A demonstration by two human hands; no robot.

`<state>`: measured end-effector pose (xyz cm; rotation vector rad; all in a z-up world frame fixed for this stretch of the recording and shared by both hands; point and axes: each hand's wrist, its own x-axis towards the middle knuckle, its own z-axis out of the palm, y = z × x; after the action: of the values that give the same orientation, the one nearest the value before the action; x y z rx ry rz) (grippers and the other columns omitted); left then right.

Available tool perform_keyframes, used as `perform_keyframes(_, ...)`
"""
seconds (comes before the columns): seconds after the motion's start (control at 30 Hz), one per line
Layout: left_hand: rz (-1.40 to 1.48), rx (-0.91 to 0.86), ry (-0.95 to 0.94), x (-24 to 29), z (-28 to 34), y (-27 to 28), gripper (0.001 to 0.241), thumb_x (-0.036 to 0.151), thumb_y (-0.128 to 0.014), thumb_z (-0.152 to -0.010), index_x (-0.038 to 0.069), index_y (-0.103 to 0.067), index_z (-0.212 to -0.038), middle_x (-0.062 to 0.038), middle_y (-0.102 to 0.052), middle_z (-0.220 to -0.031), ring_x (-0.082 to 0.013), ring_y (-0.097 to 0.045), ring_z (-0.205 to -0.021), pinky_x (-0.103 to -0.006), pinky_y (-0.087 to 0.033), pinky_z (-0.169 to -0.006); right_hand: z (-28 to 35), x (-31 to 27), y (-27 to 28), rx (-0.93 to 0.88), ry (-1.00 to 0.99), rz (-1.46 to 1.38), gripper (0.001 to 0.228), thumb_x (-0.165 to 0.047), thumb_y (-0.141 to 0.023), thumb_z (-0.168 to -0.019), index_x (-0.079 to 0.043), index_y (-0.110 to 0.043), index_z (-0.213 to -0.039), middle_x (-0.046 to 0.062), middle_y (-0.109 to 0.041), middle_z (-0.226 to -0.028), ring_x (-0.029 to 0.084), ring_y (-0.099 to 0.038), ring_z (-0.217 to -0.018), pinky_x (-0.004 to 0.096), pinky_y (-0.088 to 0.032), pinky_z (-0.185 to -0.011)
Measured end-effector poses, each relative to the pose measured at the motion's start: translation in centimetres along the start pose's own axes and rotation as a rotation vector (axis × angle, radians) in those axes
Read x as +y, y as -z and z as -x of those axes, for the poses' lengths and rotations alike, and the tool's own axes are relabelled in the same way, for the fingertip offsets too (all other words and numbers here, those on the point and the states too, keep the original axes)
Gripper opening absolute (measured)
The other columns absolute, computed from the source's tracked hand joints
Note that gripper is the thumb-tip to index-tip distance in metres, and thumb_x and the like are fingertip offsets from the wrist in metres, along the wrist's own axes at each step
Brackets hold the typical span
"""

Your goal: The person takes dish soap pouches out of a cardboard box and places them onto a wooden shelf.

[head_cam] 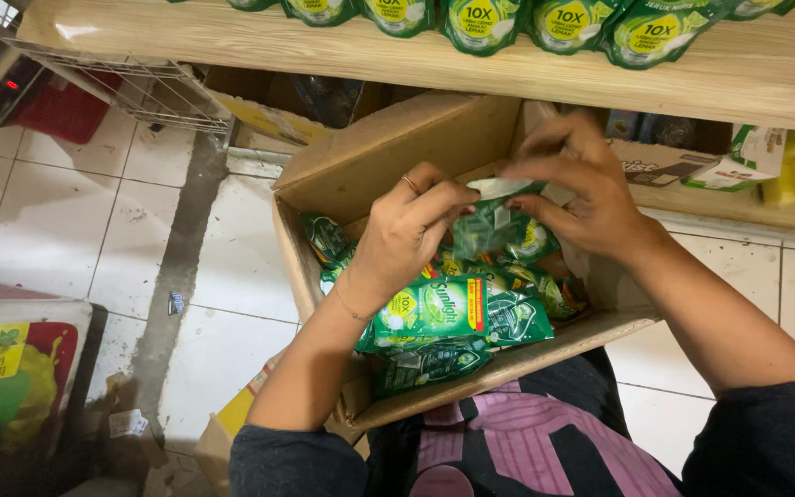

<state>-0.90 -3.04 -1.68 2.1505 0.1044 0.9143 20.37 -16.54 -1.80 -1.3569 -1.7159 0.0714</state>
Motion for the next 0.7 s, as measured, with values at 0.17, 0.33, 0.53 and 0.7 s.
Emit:
perform_keyframes(0.17,-0.100,-0.032,0.003,0.5,-0.3,0.6,0.010,0.000,-0.069,-0.095,0.005,-0.065,-0.102,-0.012,-0.064,-0.097,-0.0327,-0.068,-0.090,-0.0421,-0.055,-0.078,0.7,0.9,0.0,-0.108,-0.071,0.016,0.015,-0.009,-0.081,-0.088,-0.008,-0.071,-0.099,0.006,-0.071,-0.095,0.023,-0.069,-0.091,0.036,-0.050,-0.082)
perform_keyframes(0.33,-0.237,-0.076,0.006,0.5,-0.7,0.9,0.011,0.010,-0.071,-0.093,0.006,-0.064,-0.100,-0.013,-0.064,-0.097,-0.0366,-0.066,-0.092,-0.0456,-0.054,-0.078,1.2,1.1,0.0,-0.093,-0.127,0.042,0.017,-0.012,-0.082,-0.088,-0.006,-0.067,-0.094,0.008,-0.071,-0.095,0.024,-0.069,-0.091,0.038,-0.051,-0.081)
perform_keyframes(0.53,-0.257,-0.096,-0.020,0.1,-1.0,0.7,0.022,0.021,-0.078,-0.092,0.006,-0.062,-0.095,-0.014,-0.063,-0.095,-0.0377,-0.065,-0.090,-0.0473,-0.053,-0.077,0.7,0.2,-0.2,-0.141,-0.165,0.030,0.014,-0.011,-0.080,-0.088,-0.006,-0.067,-0.092,0.007,-0.071,-0.093,0.023,-0.070,-0.090,0.036,-0.052,-0.078)
perform_keyframes(0.7,-0.126,-0.082,-0.037,-0.4,-0.8,0.4,0.021,0.018,-0.074,-0.096,0.004,-0.060,-0.104,-0.013,-0.068,-0.101,-0.0370,-0.067,-0.094,-0.0452,-0.054,-0.081,0.2,-0.8,0.0,-0.081,-0.262,-0.030,0.019,-0.012,-0.080,-0.089,-0.005,-0.065,-0.097,0.007,-0.071,-0.093,0.020,-0.071,-0.087,0.033,-0.052,-0.076)
